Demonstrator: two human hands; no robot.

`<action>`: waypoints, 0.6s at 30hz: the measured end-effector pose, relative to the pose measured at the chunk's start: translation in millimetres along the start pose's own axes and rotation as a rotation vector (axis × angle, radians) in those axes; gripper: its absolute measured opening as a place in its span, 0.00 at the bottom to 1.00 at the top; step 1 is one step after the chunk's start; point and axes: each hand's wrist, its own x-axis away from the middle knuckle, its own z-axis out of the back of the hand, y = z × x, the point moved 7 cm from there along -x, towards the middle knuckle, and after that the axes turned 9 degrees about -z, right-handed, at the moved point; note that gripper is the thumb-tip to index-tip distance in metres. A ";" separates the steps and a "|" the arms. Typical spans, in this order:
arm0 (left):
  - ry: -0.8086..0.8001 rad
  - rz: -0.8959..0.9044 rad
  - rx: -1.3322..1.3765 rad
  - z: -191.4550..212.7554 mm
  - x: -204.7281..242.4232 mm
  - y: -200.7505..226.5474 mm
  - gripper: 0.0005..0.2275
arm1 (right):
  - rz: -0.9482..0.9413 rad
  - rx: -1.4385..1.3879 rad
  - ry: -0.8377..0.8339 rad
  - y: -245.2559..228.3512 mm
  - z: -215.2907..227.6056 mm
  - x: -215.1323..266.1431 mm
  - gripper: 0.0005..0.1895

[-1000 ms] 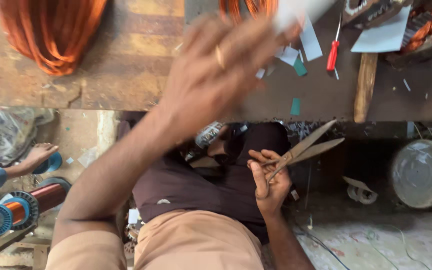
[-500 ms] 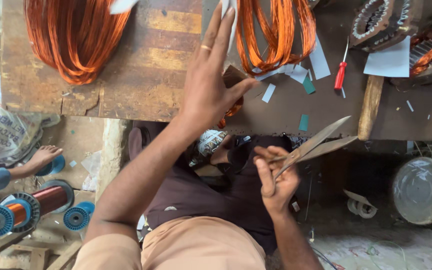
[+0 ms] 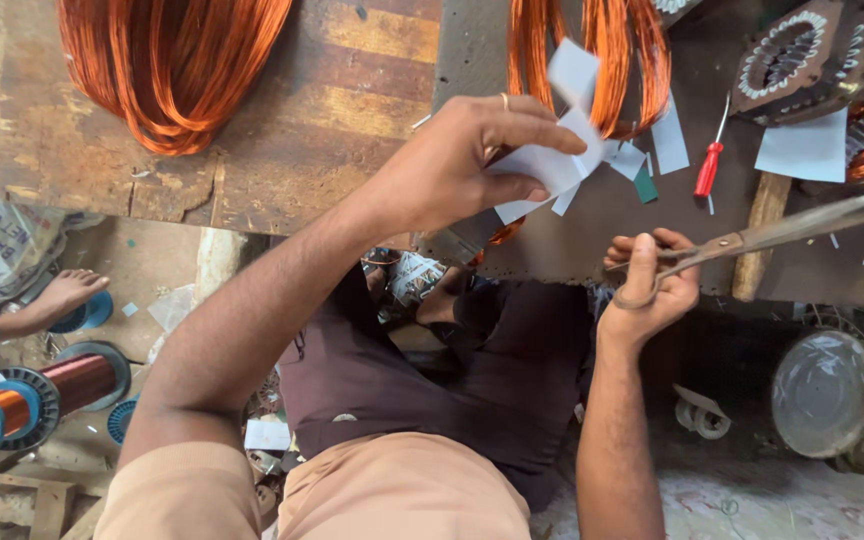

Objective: The person sits on the floor and assembles an electrical component by wrapping copper wire around a metal core. They use a screwdriver to tighten the wire and cut white insulating paper with scissors to place between the wire layers.

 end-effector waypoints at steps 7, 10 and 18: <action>0.228 0.079 0.121 -1.5 15.6 -26.5 0.10 | 0.028 -0.017 -0.006 0.1 1.9 2.1 0.11; 0.258 0.068 0.082 -1.6 18.6 -26.6 0.07 | 0.041 -0.028 -0.008 0.7 2.1 2.5 0.11; 0.188 0.153 0.177 3.3 16.9 -30.7 0.09 | 0.068 0.000 -0.004 0.7 3.2 3.2 0.11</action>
